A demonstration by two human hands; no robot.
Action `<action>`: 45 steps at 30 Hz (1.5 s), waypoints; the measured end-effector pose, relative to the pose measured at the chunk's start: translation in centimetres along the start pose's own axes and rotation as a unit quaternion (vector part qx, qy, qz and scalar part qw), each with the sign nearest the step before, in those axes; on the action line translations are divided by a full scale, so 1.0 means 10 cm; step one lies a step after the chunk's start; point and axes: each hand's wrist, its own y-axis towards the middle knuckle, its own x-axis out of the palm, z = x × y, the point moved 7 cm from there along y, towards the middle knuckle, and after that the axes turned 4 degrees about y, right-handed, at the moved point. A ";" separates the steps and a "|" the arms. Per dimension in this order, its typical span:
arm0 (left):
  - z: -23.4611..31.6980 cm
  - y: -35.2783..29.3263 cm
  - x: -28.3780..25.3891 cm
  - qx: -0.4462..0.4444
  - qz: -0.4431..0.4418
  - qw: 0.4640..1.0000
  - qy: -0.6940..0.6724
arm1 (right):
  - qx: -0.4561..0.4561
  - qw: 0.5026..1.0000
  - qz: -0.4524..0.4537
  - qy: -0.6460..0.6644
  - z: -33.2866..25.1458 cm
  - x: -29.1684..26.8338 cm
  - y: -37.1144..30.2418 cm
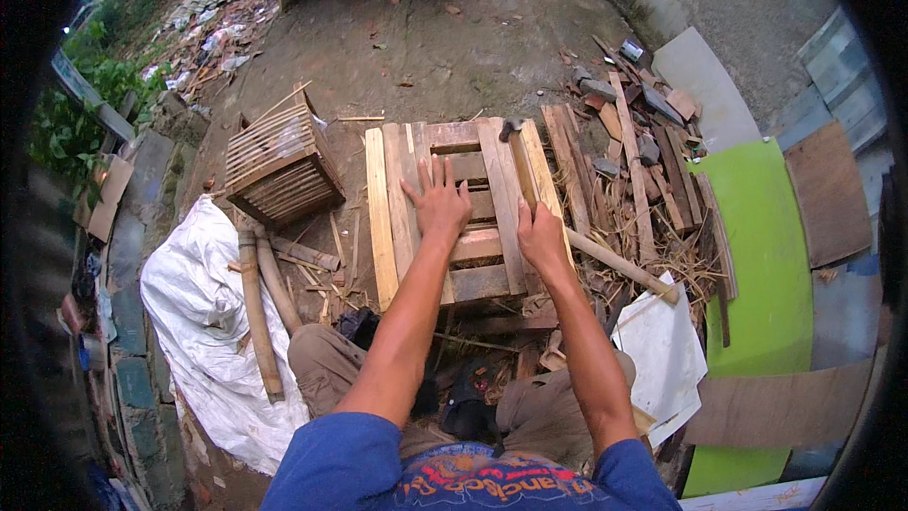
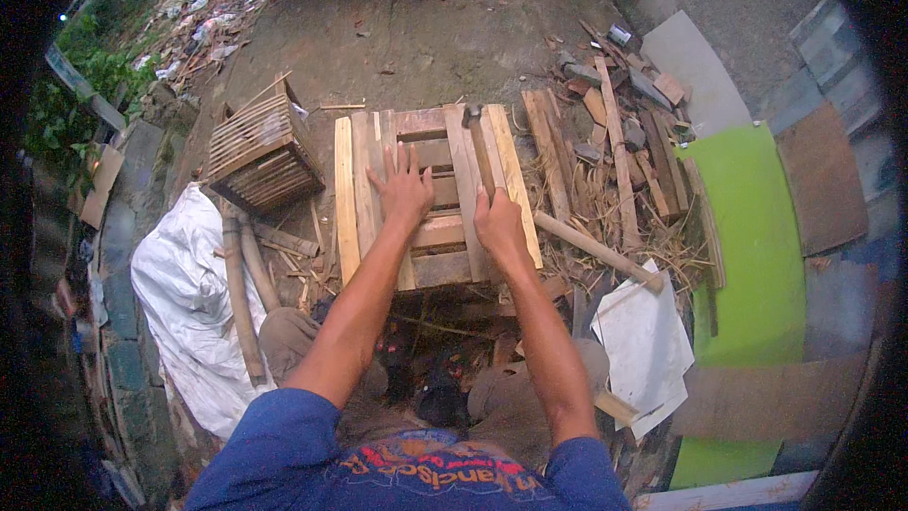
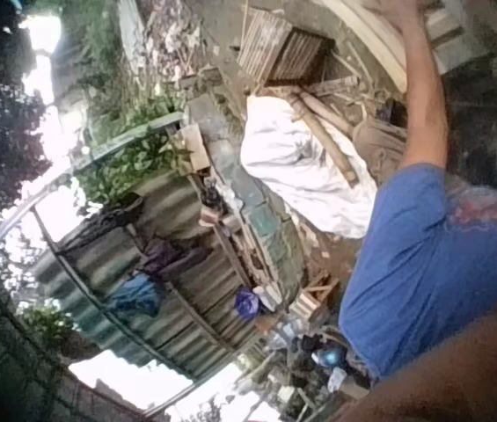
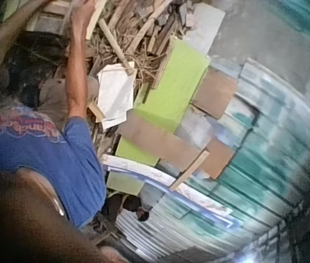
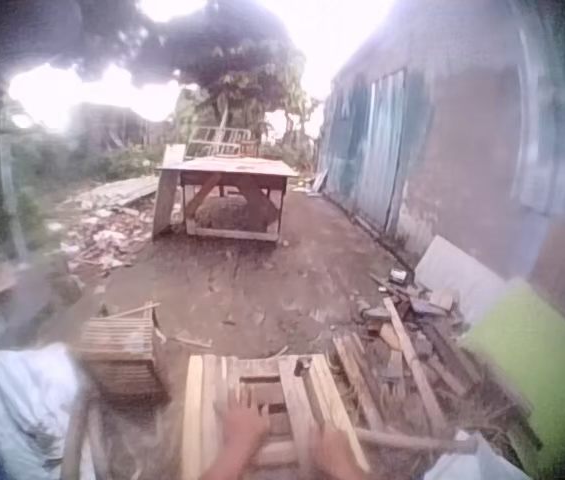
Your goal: The person assembles a small wooden structure by hammering nails into wooden planks and using a knife to trim and shape a plank. The person works while sitting on the ground in an outdoor area with scattered wood debris.
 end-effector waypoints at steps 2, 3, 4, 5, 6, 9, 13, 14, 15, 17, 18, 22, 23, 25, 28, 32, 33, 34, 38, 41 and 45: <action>-0.04 0.00 0.00 0.001 0.006 1.000 0.010 | -0.026 0.998 0.039 0.031 -0.24 -0.15 0.03; -0.06 -0.02 0.00 0.002 0.008 1.000 0.016 | -0.037 0.996 0.046 0.063 -0.35 -0.20 0.03; -0.05 -0.02 -0.01 0.002 0.006 1.000 0.017 | -0.047 0.995 0.055 0.075 -0.38 -0.19 0.02; -0.05 -0.01 -0.01 0.001 0.005 1.000 0.018 | -0.058 0.992 0.063 0.088 -0.42 -0.17 0.00; -0.05 -0.01 -0.02 -0.001 0.003 1.000 0.019 | -0.069 0.990 0.071 0.100 -0.44 -0.16 -0.02; 0.12 -0.01 -0.06 0.005 -0.075 0.997 -0.004 | -0.014 0.999 0.009 0.041 0.20 0.18 -0.10; -0.02 0.00 -0.01 -0.002 -0.047 0.999 -0.003 | 0.003 0.998 0.018 0.055 -0.01 0.02 -0.01; -0.06 0.02 -0.02 -0.002 -0.040 0.999 0.000 | -0.008 0.996 0.032 0.078 -0.19 -0.06 -0.02; -0.08 0.02 -0.02 -0.004 -0.035 0.999 0.001 | -0.018 0.994 0.043 0.099 -0.36 -0.17 -0.03; -0.06 -0.01 -0.04 -0.004 -0.041 0.999 0.003 | -0.037 0.987 0.048 0.147 -0.60 -0.31 -0.06; -0.05 -0.03 -0.04 -0.005 -0.051 0.999 0.005 | -0.046 0.987 0.047 0.147 -0.54 -0.24 -0.09; 0.08 0.01 -0.08 0.002 -0.048 0.999 -0.002 | 0.027 0.999 -0.017 0.026 0.02 0.09 -0.15; 0.08 0.02 -0.07 0.002 -0.042 0.999 -0.005 | 0.042 0.999 -0.033 0.002 0.08 0.11 -0.13; 0.01 0.01 -0.05 -0.003 -0.031 0.999 -0.007 | 0.031 0.999 -0.019 0.013 -0.01 0.05 -0.09; -0.08 -0.01 -0.02 -0.008 -0.022 1.000 -0.005 | -0.040 0.987 0.060 0.146 -0.60 -0.32 -0.03; -0.01 -0.01 -0.06 -0.002 -0.033 0.999 -0.010 | -0.126 0.970 0.091 0.186 -0.69 -0.43 -0.04; 0.00 -0.01 -0.06 -0.002 -0.033 0.999 -0.008 | -0.121 0.977 0.098 0.148 -0.58 -0.34 -0.09; 0.03 0.00 -0.06 0.002 -0.032 0.999 -0.008 | -0.059 0.992 0.073 0.084 -0.25 -0.14 -0.11; 0.02 0.04 -0.06 0.000 -0.028 1.000 -0.004 | 0.007 0.999 0.031 0.012 0.08 0.02 -0.03; -0.09 -0.02 -0.04 -0.003 -0.032 0.999 -0.009 | -0.015 0.991 0.067 0.113 -0.55 -0.44 -0.02; -0.02 -0.01 -0.08 0.003 -0.035 0.999 -0.020 | -0.086 0.980 0.107 0.142 -0.48 -0.41 -0.01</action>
